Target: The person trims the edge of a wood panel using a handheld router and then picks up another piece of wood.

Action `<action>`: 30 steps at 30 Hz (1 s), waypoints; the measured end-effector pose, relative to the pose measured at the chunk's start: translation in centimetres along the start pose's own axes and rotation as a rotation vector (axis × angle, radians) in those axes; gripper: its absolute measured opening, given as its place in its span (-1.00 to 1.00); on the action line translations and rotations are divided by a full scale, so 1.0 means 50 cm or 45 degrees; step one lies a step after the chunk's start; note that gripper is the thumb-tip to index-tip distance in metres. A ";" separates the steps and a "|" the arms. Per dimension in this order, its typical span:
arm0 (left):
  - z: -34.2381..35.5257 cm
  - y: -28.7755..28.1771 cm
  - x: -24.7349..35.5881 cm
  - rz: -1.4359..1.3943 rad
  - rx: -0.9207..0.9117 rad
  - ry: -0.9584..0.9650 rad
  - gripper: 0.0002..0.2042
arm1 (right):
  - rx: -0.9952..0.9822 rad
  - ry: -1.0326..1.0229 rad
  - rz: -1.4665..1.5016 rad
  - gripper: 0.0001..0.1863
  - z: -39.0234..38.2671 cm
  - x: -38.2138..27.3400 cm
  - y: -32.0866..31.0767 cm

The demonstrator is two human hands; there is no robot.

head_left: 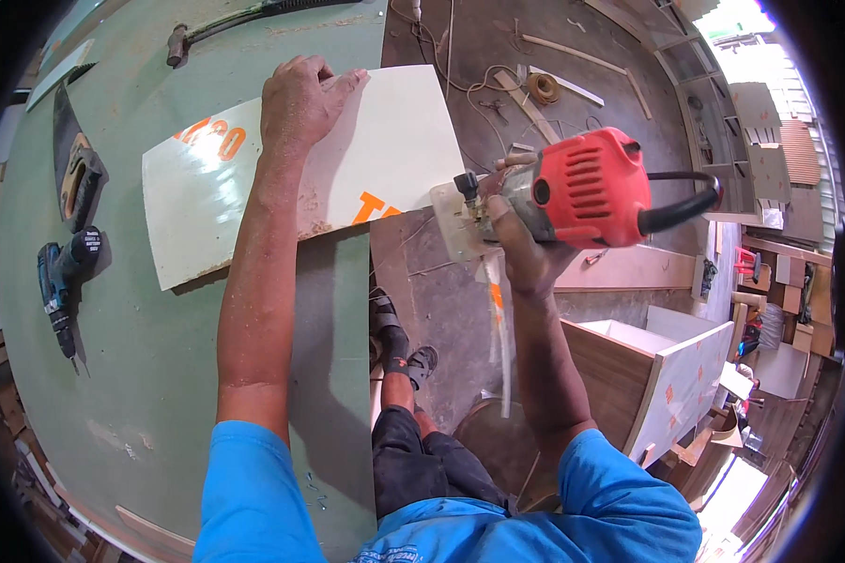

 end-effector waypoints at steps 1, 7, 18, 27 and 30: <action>0.001 0.000 -0.003 0.002 -0.025 -0.019 -0.47 | -0.004 0.006 -0.001 -0.44 -0.001 -0.003 0.003; 0.008 0.011 0.000 -0.010 -0.010 -0.016 -0.44 | -0.129 -0.133 -0.133 -0.50 0.006 -0.002 0.015; 0.013 0.015 0.000 -0.004 -0.020 -0.014 -0.44 | -0.222 -0.081 -0.502 -0.56 0.014 0.030 0.024; 0.012 0.016 -0.005 -0.028 -0.028 0.010 -0.45 | 0.027 -0.150 -0.071 -0.46 0.047 0.023 0.051; 0.014 0.016 -0.002 -0.030 -0.037 0.014 -0.45 | 0.048 -0.258 -0.100 -0.43 0.070 0.022 0.065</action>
Point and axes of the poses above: each hand's wrist, its own z-axis towards the middle knuckle, its own y-axis out of the palm, x = y × z, the point moved 2 cm from there along z, towards the middle knuckle, and after that the axes turned 3 degrees about -z, right-handed, at the moved point
